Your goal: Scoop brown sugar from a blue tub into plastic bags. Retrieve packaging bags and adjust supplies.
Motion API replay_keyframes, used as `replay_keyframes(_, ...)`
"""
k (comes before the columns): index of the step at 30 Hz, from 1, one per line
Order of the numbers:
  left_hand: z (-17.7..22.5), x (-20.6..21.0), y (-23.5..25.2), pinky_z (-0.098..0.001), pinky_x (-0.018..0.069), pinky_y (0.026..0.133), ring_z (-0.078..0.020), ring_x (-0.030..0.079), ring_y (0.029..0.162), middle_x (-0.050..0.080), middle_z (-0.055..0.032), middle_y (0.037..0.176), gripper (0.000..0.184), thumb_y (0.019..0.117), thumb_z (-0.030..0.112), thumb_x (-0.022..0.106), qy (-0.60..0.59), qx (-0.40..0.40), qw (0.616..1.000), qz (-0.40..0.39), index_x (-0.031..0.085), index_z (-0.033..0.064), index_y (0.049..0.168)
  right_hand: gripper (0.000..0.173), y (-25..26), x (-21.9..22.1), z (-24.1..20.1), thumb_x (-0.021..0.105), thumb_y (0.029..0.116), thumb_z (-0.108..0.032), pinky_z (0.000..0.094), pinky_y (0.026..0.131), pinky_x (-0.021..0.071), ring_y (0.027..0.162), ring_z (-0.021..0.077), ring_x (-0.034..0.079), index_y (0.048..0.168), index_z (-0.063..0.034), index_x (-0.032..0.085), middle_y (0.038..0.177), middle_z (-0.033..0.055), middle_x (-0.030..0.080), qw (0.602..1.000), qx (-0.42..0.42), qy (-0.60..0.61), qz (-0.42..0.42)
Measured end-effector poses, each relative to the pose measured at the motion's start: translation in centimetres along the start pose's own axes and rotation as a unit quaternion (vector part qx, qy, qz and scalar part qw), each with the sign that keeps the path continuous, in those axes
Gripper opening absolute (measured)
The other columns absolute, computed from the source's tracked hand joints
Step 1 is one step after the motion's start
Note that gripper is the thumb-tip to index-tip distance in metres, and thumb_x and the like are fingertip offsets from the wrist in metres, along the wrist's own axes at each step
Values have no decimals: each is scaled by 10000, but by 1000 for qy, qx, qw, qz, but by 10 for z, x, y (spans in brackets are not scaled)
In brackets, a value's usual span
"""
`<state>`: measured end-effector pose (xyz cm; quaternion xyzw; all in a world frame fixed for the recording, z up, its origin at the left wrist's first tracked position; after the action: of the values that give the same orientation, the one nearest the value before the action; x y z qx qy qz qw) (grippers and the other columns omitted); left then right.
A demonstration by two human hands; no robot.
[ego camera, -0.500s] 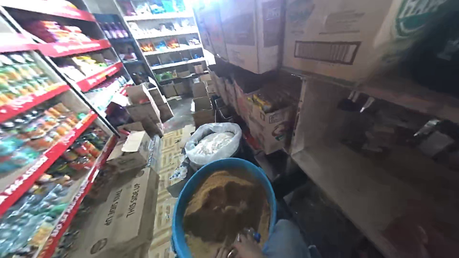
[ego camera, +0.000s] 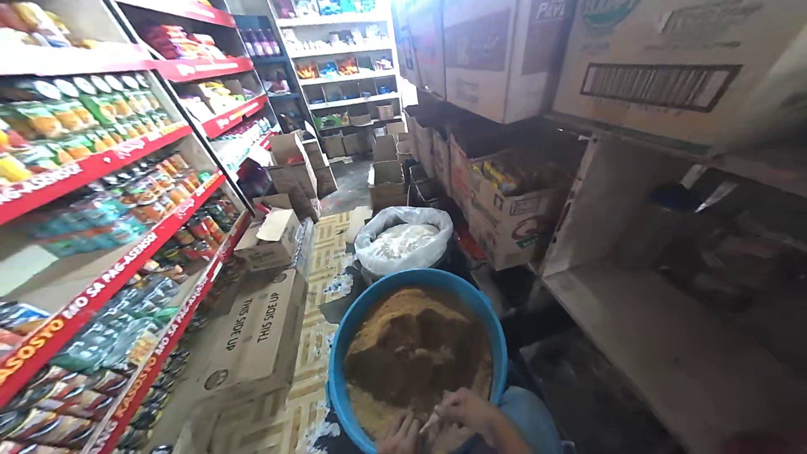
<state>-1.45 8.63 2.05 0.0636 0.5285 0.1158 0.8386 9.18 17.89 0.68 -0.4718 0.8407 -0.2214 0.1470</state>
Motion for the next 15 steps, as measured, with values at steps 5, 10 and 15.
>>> replay_keyframes(5, 1, 0, -1, -598, 555, 871, -443, 701, 1080, 747, -214, 1122, 282, 971, 157, 585, 19, -4, 1000, -2, 761, -60, 1011, 395, -6, 12, -13, 526, 1078, -277, 509, 1055, 442, 1166, 354, 603, 1233, 40, 704, 1265, 256, 633, 988, -93, -125, 10)
replay_keyframes(10, 8, -11, -1, -592, 569, 847, -432, 717, 1040, 761, -197, 1071, 198, 927, 94, 634, 3, 8, 1000, 28, 774, -46, 939, 412, -11, 30, -26, 500, 1085, -258, 409, 1025, 470, 1114, 275, 620, 1188, 88, 698, 1217, 237, 658, 977, -168, -112, -67)
replay_keyframes(15, 8, -3, -2, -560, 583, 838, -393, 727, 1043, 765, -168, 1097, 195, 920, 101, 650, 30, 43, 998, 30, 783, -33, 971, 420, -6, 30, -21, 461, 1102, -304, 517, 1084, 438, 1207, 372, 605, 1259, 1, 704, 1249, 249, 657, 960, -139, -241, -19)
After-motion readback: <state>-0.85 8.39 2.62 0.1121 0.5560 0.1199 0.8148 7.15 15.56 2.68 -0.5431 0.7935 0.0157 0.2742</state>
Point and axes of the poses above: each hand's wrist, its own y-axis towards the middle knuckle, its own x-axis out of the palm, z = x × y, the point moved 9 cm from there along y, towards the middle knuckle
